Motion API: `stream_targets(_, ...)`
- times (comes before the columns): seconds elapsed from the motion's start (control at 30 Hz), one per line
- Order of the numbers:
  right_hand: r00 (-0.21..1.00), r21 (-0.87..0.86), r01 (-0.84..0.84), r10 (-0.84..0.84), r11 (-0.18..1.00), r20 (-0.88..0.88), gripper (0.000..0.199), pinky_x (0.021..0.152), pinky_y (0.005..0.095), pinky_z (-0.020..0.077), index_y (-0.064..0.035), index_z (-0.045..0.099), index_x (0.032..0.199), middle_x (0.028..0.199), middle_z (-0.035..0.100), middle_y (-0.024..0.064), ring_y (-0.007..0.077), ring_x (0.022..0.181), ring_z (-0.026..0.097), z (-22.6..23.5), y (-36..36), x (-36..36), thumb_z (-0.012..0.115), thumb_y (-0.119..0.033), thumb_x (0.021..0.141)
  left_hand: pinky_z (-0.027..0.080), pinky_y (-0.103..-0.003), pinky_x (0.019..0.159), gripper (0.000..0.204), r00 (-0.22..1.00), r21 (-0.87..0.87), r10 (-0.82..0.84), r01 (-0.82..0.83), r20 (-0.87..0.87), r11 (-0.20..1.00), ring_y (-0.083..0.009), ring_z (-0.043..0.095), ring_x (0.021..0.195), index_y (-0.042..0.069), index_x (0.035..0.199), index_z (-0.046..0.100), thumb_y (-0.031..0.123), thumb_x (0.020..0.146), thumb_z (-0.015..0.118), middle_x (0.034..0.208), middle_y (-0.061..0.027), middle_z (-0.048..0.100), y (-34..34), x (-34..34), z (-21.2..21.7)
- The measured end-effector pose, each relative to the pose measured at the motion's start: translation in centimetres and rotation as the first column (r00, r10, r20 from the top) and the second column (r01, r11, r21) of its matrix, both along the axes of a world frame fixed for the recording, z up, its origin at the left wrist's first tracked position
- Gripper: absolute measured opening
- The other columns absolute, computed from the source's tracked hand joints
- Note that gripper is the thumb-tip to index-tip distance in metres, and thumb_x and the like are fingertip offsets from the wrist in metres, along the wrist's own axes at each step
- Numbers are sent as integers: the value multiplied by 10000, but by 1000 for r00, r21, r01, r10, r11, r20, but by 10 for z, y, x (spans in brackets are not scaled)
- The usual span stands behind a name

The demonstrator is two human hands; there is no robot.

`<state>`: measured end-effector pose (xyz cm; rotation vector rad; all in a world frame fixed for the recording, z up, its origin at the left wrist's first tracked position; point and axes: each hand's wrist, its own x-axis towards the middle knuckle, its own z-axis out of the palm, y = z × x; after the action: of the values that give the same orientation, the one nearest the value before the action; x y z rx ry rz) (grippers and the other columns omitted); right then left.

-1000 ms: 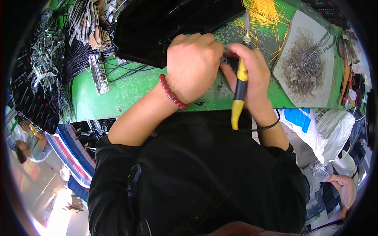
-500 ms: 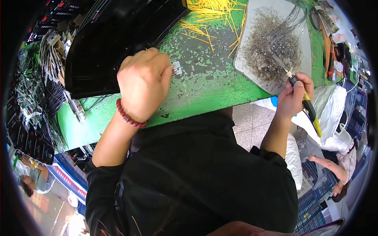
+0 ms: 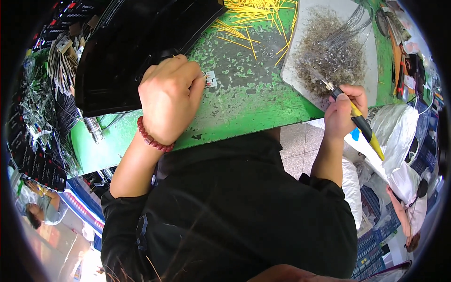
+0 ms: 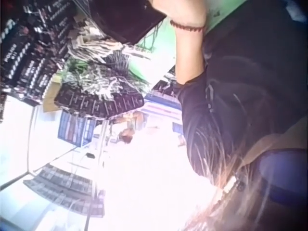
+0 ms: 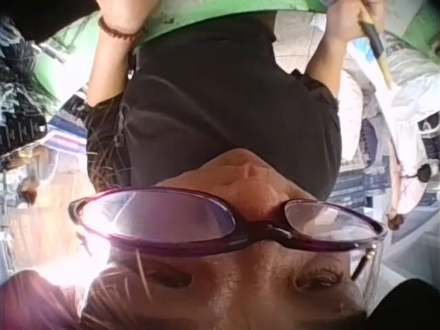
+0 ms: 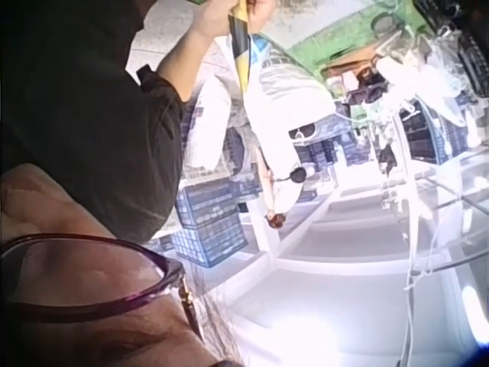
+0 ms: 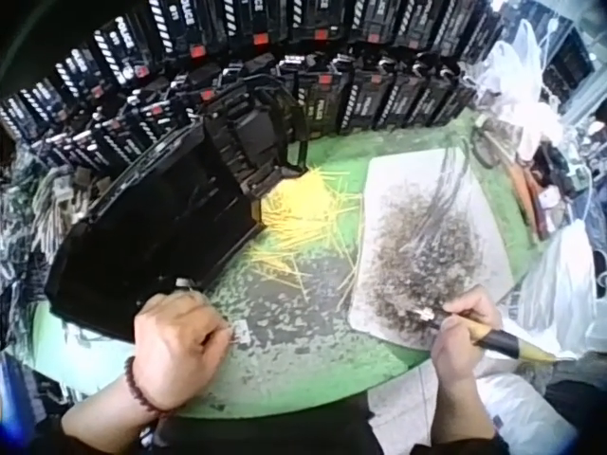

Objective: The person solders wires to circuit boards using a soldering iron and then places the completed assemblies into a blue plastic bin.

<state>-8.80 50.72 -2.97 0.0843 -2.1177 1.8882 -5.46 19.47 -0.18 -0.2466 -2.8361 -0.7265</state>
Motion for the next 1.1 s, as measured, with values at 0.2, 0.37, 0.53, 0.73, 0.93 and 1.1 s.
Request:
stream_targets(0.2, 996, -32, -77, 76, 997, -44, 121, 550, 198, 433, 23, 570, 866, 751, 569, 64, 79, 564, 507, 0, 3, -1, 538, 36, 750, 426, -351, 575, 148, 999, 12, 5, -4, -47, 1000, -240, 559, 629, 74, 632, 538, 32, 677, 673, 641, -55, 510, -3, 1, -2)
stream_targets(0.37, 994, -126, -19, 5, 992, -110, 104, 541, 199, 339, 40, 536, 830, 668, 496, 62, 91, 533, 413, -3, -3, -1, 528, -33, 756, 444, -364, 602, 127, 1000, -14, 2, -3, -13, 1000, -245, 582, 659, 85, 649, 559, 68, 670, 684, 676, -49, 542, -5, 3, -2)
stream_targets(0.53, 967, -77, -251, 246, 965, -70, 176, 574, 254, 382, 19, 530, 849, 717, 507, 85, 145, 633, 477, 10, -42, 16, 610, -126, 789, 437, -356, 597, 126, 999, 13, -20, 20, -44, 1000, -252, 573, 661, 78, 660, 566, 76, 711, 681, 673, -51, 532, -7, 2, -4)
stream_targets(0.73, 924, -151, -371, 381, 916, 35, 269, 572, 206, 299, -6, 553, 893, 721, 503, 1, 54, 627, 404, -3, -104, 27, 728, -198, 825, 434, -359, 600, 123, 997, 31, 5, -3, -71, 1000, -246, 572, 656, 79, 653, 565, 73, 716, 671, 671, -50, 529, -6, 3, -9)
stream_targets(0.93, 911, -45, -409, 411, 911, 41, 186, 550, 214, 284, -12, 554, 878, 701, 484, -6, 54, 606, 389, -7, -109, 24, 689, -123, 817, 436, -353, 602, 123, 997, 42, -5, 9, -81, 999, -235, 578, 662, 83, 653, 567, 74, 705, 678, 665, -41, 528, -10, 4, -9)
stream_targets(1.1, 900, 29, -435, 435, 900, 19, 110, 551, 214, 385, 18, 539, 879, 708, 527, 59, 91, 585, 479, -8, -106, 22, 589, -40, 801, 441, -349, 601, 121, 997, 44, -19, 23, -81, 999, -230, 580, 666, 83, 654, 568, 65, 690, 682, 665, -37, 527, -10, 4, -13)
